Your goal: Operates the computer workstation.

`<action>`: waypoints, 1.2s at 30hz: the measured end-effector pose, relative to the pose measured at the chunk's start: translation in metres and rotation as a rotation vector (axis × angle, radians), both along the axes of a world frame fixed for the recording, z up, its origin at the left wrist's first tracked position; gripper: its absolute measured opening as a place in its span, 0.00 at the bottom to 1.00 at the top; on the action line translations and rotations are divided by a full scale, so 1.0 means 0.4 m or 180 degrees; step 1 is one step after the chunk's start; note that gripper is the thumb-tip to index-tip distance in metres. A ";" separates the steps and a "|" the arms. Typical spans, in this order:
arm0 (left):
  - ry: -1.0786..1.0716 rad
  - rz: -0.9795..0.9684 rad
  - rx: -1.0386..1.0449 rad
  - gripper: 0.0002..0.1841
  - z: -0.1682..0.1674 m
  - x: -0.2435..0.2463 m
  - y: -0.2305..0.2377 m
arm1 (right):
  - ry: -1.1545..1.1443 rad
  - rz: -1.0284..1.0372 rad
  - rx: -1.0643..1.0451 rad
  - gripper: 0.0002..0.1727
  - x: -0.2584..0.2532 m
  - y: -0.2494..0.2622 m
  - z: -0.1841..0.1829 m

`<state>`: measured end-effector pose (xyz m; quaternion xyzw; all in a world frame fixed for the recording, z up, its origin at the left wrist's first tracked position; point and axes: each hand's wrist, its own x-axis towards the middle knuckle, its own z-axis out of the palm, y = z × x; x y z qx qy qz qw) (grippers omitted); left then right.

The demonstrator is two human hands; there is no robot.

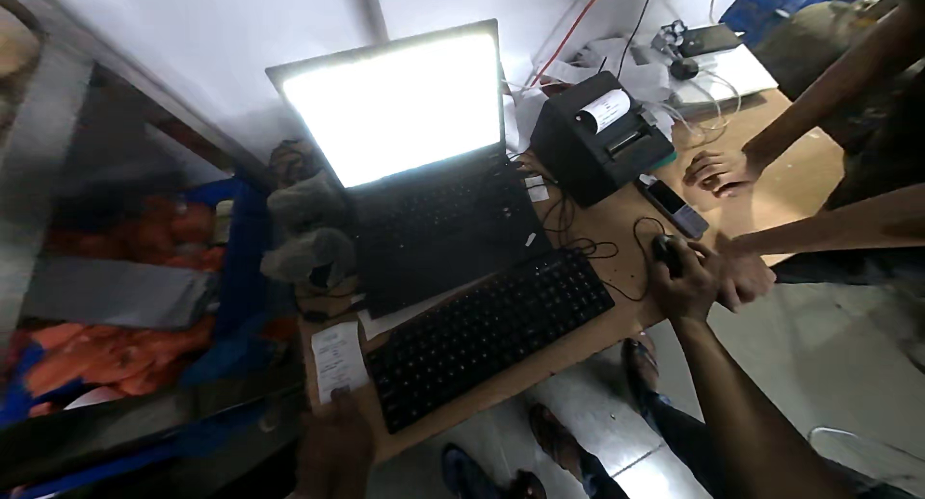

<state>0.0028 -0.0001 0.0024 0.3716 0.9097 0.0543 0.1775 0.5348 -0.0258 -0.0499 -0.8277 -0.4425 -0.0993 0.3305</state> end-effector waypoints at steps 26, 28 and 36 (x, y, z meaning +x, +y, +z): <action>0.0013 -0.0042 0.0203 0.38 -0.053 -0.023 -0.004 | 0.0008 -0.0122 -0.0110 0.31 -0.004 0.004 0.012; 0.0032 -0.0068 0.0223 0.39 -0.054 -0.022 -0.006 | -0.0012 -0.0145 -0.0091 0.30 -0.005 0.004 0.011; -0.0018 -0.0032 0.0262 0.38 -0.044 -0.014 -0.003 | -0.0057 -0.0123 -0.0046 0.28 0.000 0.004 0.003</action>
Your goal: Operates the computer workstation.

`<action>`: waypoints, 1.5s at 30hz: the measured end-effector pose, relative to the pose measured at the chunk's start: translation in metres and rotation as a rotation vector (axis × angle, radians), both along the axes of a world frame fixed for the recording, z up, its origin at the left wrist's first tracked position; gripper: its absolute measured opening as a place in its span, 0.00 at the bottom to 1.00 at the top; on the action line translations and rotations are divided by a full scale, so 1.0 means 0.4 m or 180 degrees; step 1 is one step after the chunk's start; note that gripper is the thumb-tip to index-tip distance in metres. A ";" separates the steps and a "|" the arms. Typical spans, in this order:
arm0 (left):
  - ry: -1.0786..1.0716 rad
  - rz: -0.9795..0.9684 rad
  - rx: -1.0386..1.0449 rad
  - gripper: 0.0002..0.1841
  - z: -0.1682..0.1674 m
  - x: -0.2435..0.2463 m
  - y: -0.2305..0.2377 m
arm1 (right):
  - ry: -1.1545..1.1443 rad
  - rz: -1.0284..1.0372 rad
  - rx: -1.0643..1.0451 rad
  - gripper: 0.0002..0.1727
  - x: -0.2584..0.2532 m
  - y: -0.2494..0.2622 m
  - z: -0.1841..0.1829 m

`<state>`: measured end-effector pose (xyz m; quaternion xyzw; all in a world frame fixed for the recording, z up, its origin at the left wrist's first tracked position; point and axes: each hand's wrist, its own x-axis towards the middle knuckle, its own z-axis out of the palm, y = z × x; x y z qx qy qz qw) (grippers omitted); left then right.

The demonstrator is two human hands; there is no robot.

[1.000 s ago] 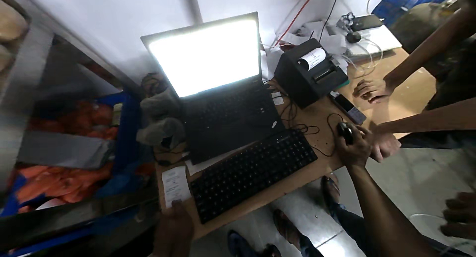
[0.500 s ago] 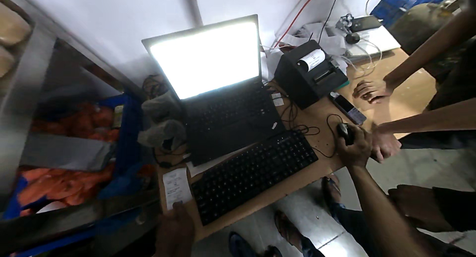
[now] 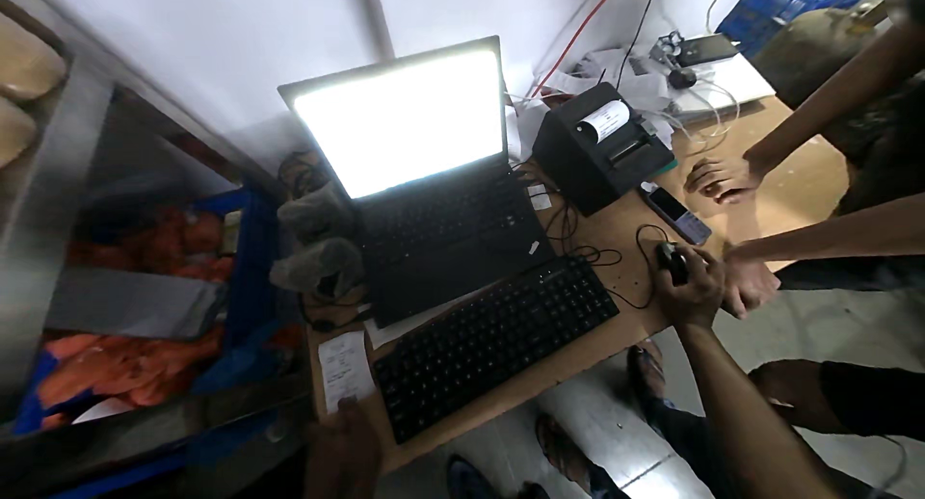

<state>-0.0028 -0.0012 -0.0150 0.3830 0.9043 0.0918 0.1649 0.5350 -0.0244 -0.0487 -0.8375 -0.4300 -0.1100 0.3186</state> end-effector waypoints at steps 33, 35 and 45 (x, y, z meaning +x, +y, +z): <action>-0.0019 0.0006 -0.0177 0.38 0.033 0.006 0.003 | -0.0067 0.0071 0.0122 0.29 -0.007 0.005 0.003; -0.0063 -0.0002 -0.0226 0.38 0.045 0.010 0.005 | -0.0108 0.0093 0.0122 0.28 -0.009 0.007 0.003; -0.0034 -0.0009 -0.0527 0.41 0.048 0.006 0.004 | -0.0032 0.0168 -0.0071 0.30 -0.003 0.007 0.006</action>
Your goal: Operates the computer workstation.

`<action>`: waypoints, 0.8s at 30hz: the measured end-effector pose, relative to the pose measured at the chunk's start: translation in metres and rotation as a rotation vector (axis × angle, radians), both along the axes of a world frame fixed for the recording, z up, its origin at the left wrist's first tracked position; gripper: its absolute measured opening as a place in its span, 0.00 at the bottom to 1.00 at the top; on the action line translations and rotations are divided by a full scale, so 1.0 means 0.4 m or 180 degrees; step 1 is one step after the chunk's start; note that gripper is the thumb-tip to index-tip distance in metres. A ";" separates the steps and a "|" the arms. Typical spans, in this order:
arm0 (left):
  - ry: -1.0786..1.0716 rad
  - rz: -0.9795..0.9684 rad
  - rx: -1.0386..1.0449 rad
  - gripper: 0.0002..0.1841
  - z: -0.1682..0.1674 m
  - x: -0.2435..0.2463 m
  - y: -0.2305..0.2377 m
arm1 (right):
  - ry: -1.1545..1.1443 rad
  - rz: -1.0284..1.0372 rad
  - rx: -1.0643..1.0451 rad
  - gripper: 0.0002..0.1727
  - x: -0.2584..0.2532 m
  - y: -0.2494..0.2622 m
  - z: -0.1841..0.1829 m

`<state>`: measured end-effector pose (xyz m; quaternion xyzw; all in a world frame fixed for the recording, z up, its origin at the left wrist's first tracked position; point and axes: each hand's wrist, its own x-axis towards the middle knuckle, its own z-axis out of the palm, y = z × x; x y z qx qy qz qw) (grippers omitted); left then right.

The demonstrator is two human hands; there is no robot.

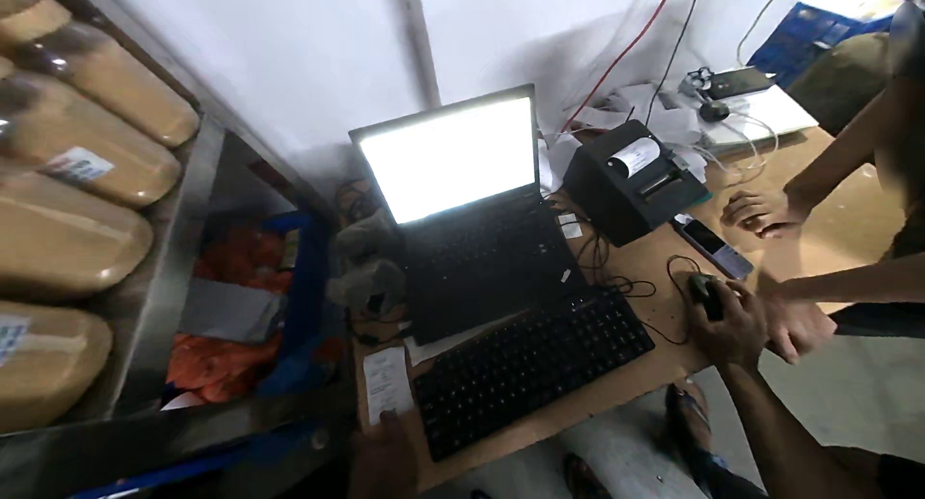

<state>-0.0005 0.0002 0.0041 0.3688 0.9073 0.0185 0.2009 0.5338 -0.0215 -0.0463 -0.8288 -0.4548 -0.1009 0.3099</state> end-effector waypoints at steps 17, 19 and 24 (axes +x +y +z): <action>0.0089 -0.0207 0.0154 0.39 -0.023 -0.010 -0.018 | 0.0058 0.0148 0.0149 0.29 -0.003 -0.003 -0.002; 0.0068 -0.0215 0.0132 0.39 -0.020 -0.009 -0.015 | 0.0003 0.0140 0.0126 0.29 0.000 -0.001 -0.003; 0.0020 -0.0047 0.0095 0.41 -0.024 -0.009 -0.012 | -0.0025 0.0155 0.0088 0.29 0.001 -0.001 0.000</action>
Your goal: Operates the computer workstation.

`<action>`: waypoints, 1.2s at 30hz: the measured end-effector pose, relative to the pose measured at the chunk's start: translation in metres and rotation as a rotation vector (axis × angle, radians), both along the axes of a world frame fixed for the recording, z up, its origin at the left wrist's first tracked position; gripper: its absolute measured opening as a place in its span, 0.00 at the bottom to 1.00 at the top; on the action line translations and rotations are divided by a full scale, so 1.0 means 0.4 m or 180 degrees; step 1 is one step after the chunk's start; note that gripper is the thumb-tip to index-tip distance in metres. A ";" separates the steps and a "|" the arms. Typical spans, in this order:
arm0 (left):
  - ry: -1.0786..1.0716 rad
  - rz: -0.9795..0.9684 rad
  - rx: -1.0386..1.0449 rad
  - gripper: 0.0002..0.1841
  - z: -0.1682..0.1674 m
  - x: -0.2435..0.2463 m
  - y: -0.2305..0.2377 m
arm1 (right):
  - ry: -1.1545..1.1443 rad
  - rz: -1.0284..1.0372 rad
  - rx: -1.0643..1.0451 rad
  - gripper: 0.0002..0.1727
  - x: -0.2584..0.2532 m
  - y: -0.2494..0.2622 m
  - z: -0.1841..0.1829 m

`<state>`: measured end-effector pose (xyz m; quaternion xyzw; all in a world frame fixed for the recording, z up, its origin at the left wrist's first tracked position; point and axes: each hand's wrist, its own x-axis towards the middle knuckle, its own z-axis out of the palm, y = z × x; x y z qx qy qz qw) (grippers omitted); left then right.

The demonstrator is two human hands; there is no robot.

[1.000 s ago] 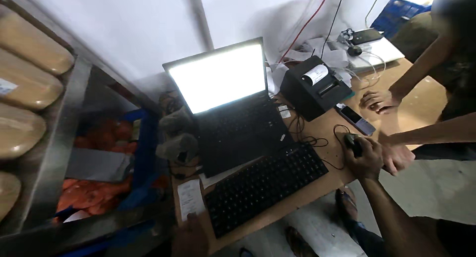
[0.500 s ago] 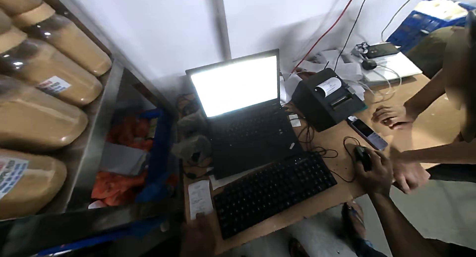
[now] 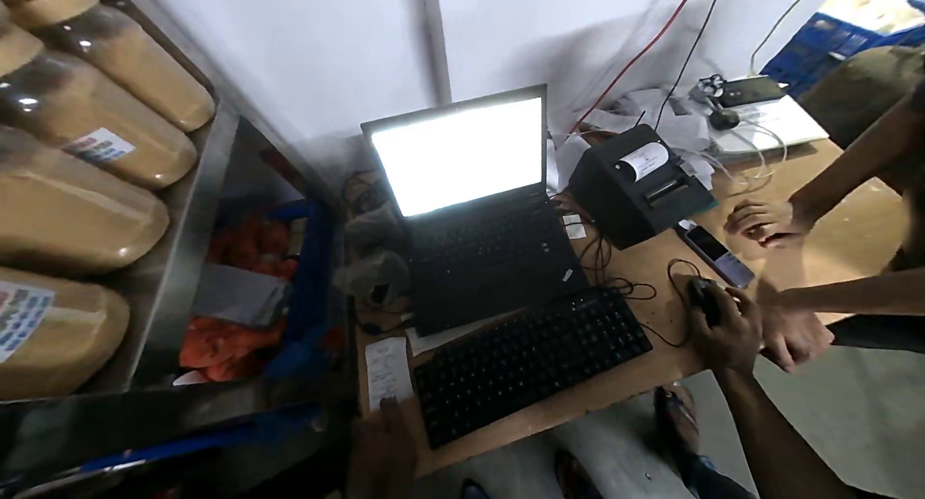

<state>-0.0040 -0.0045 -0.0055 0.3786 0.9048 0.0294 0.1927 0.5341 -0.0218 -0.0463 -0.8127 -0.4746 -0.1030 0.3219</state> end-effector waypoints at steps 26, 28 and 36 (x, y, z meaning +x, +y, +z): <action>0.0030 0.0080 0.0046 0.40 -0.004 0.002 0.005 | 0.0154 -0.0121 -0.0077 0.31 0.005 -0.005 -0.006; 0.0074 0.0100 0.0038 0.40 -0.007 0.002 0.006 | 0.0149 -0.0112 -0.0030 0.31 0.002 -0.004 -0.005; 0.0047 0.0181 0.0077 0.39 -0.003 0.004 0.012 | 0.0066 -0.0085 -0.0010 0.32 -0.001 -0.003 0.001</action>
